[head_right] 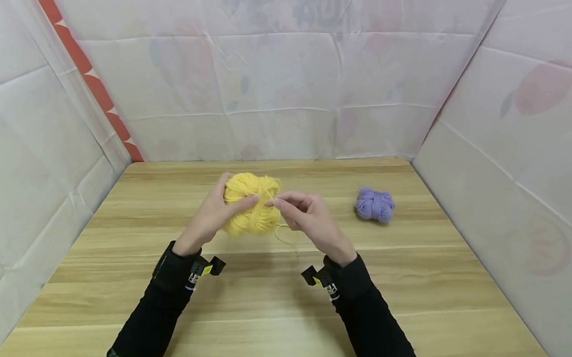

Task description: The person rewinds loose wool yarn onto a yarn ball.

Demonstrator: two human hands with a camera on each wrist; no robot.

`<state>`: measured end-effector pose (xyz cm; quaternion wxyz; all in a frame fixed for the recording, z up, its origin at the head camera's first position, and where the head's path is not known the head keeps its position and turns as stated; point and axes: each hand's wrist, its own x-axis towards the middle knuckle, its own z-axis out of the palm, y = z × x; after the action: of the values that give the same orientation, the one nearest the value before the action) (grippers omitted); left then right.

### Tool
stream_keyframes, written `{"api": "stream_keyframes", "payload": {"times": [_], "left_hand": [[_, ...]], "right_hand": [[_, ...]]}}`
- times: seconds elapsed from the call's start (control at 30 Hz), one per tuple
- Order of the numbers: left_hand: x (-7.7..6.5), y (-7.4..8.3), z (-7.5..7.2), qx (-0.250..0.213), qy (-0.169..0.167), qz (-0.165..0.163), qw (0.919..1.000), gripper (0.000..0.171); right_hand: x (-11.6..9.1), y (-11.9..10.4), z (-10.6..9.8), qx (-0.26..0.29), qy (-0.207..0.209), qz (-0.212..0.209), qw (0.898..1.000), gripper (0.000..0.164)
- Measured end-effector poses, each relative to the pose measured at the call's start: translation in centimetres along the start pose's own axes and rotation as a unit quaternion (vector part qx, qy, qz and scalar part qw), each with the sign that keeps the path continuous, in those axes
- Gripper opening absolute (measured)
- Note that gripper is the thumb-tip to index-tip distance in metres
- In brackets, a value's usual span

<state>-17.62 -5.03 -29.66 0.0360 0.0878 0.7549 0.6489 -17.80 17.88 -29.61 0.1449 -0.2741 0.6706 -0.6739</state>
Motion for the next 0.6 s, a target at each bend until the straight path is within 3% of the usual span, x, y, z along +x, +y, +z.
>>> {"api": "stream_keyframes", "payload": {"times": [0.17, 0.33, 0.47, 0.6], "left_hand": [[0.1, 0.0, -0.1, -0.094, 0.056, 0.019, 0.9938, 0.049], [0.1, 0.0, -0.3, -0.169, 0.097, 0.044, 0.9799, 0.045], [-0.1, 0.3, -0.3, -0.235, 0.090, 0.067, 0.9655, 0.038], [-0.4, 0.7, -0.4, -0.297, 0.038, 0.084, 0.9505, 0.034]], "right_hand": [[0.0, -0.1, 1.1, -0.065, -0.019, 0.003, 0.998, 0.024], [0.5, 0.6, 1.9, -0.117, -0.085, -0.001, 0.989, 0.022], [1.0, 1.3, 2.0, -0.140, -0.124, 0.008, 0.982, 0.019], [1.4, 1.9, 1.5, -0.136, -0.117, 0.044, 0.983, 0.020]]}}
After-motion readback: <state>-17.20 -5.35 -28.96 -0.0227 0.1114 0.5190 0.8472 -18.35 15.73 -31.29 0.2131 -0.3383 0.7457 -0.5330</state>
